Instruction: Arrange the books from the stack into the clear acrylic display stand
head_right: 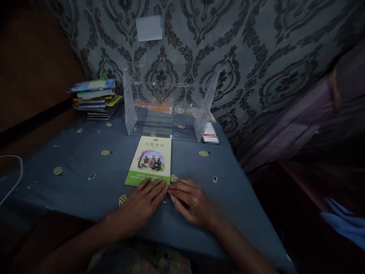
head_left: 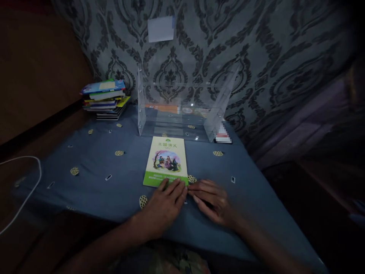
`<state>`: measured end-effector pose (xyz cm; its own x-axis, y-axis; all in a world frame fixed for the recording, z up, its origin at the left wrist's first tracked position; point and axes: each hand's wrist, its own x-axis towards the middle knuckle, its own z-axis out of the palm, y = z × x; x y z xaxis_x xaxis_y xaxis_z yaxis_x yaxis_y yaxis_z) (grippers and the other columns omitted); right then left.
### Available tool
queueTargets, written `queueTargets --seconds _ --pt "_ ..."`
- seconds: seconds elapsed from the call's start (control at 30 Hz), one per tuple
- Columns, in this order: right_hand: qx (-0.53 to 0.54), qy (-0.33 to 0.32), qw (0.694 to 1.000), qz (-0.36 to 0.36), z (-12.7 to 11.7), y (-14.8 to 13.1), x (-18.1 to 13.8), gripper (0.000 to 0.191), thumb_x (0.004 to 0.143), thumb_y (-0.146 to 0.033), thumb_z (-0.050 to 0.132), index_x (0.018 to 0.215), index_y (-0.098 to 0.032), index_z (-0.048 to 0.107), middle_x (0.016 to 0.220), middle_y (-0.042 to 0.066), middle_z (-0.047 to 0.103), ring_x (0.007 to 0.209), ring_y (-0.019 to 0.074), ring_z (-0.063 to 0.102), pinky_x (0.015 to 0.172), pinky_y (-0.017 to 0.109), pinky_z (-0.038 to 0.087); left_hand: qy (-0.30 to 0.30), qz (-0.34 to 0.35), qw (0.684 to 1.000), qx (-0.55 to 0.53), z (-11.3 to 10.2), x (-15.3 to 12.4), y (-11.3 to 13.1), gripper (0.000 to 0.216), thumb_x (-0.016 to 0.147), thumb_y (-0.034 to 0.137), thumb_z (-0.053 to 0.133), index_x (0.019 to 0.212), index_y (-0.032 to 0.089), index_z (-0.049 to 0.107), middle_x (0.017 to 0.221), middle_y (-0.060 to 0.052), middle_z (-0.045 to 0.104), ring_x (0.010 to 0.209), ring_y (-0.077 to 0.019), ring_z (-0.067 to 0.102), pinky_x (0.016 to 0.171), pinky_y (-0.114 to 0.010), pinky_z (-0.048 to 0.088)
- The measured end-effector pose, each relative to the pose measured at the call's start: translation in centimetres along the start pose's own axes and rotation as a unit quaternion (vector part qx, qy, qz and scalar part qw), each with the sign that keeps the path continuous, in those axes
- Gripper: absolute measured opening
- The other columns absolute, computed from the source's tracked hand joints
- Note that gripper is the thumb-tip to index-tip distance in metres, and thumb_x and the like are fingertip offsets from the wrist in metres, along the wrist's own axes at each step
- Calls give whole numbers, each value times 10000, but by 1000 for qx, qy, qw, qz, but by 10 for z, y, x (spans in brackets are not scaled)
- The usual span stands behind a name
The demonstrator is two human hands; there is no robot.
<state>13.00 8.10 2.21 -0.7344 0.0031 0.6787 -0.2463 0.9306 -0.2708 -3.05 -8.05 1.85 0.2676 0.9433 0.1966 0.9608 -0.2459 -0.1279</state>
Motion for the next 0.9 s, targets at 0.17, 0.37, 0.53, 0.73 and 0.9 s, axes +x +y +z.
queueTargets --seconds 0.17,0.37,0.53,0.73,0.9 --pt "-3 -30 999 18 -1 1 -1 229 944 -94 542 1086 -191 693 937 95 765 851 192 724 773 348 602 63 -25 998 12 0 -1 6 401 1044 232 401 1398 101 536 1440 -97 601 1371 -239 496 1143 -428 338" --pt "-7 -44 999 24 -2 0 -2 220 933 -66 547 1072 -161 689 952 110 764 867 197 729 795 352 610 88 -24 996 -3 -2 2 4 376 1047 222 384 1334 106 597 1387 -86 642 1324 -243 528 1110 -433 363" --pt "-11 -36 999 26 -4 0 -1 285 931 -79 534 1150 -186 680 997 110 771 898 213 734 803 364 611 96 -32 994 -27 -2 1 3 362 1036 215 413 1316 96 609 1350 -113 657 1290 -240 552 1101 -428 386" --pt "-5 -52 998 28 -5 1 1 254 942 -80 522 1121 -178 674 988 113 769 901 210 733 808 365 610 145 -68 986 -55 -5 1 6 344 1037 162 381 1212 89 667 1241 -105 707 1173 -228 608 1037 -407 441" --pt "-8 -59 998 33 -6 -1 4 260 945 -84 516 1113 -177 690 970 113 771 899 213 733 767 355 604 124 -62 989 -57 -9 1 5 335 1031 164 403 1241 85 652 1270 -107 693 1195 -232 596 1046 -406 432"
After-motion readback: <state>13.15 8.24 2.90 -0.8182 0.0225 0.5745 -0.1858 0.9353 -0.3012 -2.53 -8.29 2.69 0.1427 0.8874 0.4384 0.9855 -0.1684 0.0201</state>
